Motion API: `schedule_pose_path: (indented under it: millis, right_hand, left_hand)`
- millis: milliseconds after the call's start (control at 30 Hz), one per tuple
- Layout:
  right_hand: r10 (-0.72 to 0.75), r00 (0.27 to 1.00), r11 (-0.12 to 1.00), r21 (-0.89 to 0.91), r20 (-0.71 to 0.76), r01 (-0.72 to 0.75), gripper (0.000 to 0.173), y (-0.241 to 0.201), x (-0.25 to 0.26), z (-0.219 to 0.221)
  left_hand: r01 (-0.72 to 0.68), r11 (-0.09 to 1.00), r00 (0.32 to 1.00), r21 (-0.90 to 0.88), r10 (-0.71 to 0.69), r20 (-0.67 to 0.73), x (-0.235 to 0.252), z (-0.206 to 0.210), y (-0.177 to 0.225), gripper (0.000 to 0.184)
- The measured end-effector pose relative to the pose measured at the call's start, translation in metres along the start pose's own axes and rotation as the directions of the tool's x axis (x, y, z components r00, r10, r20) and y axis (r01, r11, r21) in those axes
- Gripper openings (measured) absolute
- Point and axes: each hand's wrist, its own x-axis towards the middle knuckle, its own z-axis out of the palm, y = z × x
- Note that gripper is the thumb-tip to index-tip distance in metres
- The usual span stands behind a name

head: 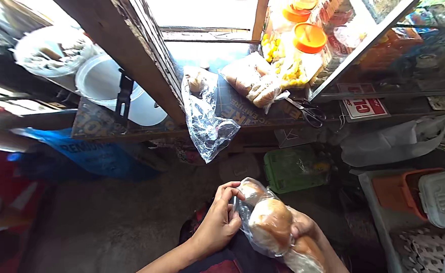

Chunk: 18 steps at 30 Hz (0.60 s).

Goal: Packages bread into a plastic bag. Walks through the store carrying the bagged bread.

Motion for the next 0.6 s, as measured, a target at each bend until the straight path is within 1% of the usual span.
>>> schedule_pose_path:
  millis: [67, 167, 267, 333, 400, 467, 500, 533, 600]
  right_hand:
    - [0.087, 0.995, 0.996, 0.021, -0.040, -0.086, 0.032, 0.005, 0.009, 0.001]
    - [0.139, 0.989, 0.989, 0.064, -0.039, -0.137, 0.032, 0.007, 0.013, 0.001]
    - [0.146, 0.989, 0.984, 0.109, -0.036, -0.141, 0.029, 0.010, 0.014, 0.000]
    - [0.139, 0.990, 0.983, 0.126, -0.017, -0.135, 0.029, 0.011, 0.015, -0.001]
    - [0.128, 0.992, 0.982, 0.140, 0.002, -0.127, 0.031, 0.012, 0.016, -0.003]
    - [0.085, 0.996, 0.990, 0.115, -0.028, -0.082, 0.033, 0.009, 0.015, -0.002]
    - [0.053, 0.995, 0.996, 0.076, -0.080, -0.047, 0.034, 0.006, 0.013, -0.001]
    - [0.010, 0.991, 1.000, 0.024, -0.130, -0.007, 0.036, 0.003, 0.010, -0.002]
    - [-0.081, 0.983, 0.997, -0.027, -0.165, 0.077, 0.044, -0.003, 0.005, -0.008]
  left_hand:
    - [0.161, 0.987, 0.985, 0.006, -0.160, -0.059, -0.010, -0.005, -0.001, 0.051]
    - [0.358, 0.933, 0.933, 0.038, -0.355, -0.060, -0.018, -0.013, -0.001, 0.061]
    - [0.463, 0.885, 0.886, 0.040, -0.463, -0.015, -0.019, -0.019, 0.001, 0.066]
    - [0.480, 0.875, 0.877, -0.056, -0.479, 0.036, -0.018, -0.021, -0.001, 0.071]
    - [0.429, 0.889, 0.903, -0.157, -0.428, 0.042, -0.020, -0.021, -0.006, 0.074]
    - [0.280, 0.941, 0.959, -0.187, -0.283, 0.011, -0.024, -0.017, -0.010, 0.075]
    - [0.187, 0.964, 0.982, -0.187, -0.190, -0.002, -0.025, -0.015, -0.012, 0.076]
    - [0.100, 0.979, 0.995, -0.178, -0.103, -0.008, -0.025, -0.012, -0.014, 0.076]
    - [-0.020, 0.990, 1.000, -0.140, 0.021, 0.005, -0.023, -0.009, -0.017, 0.077]
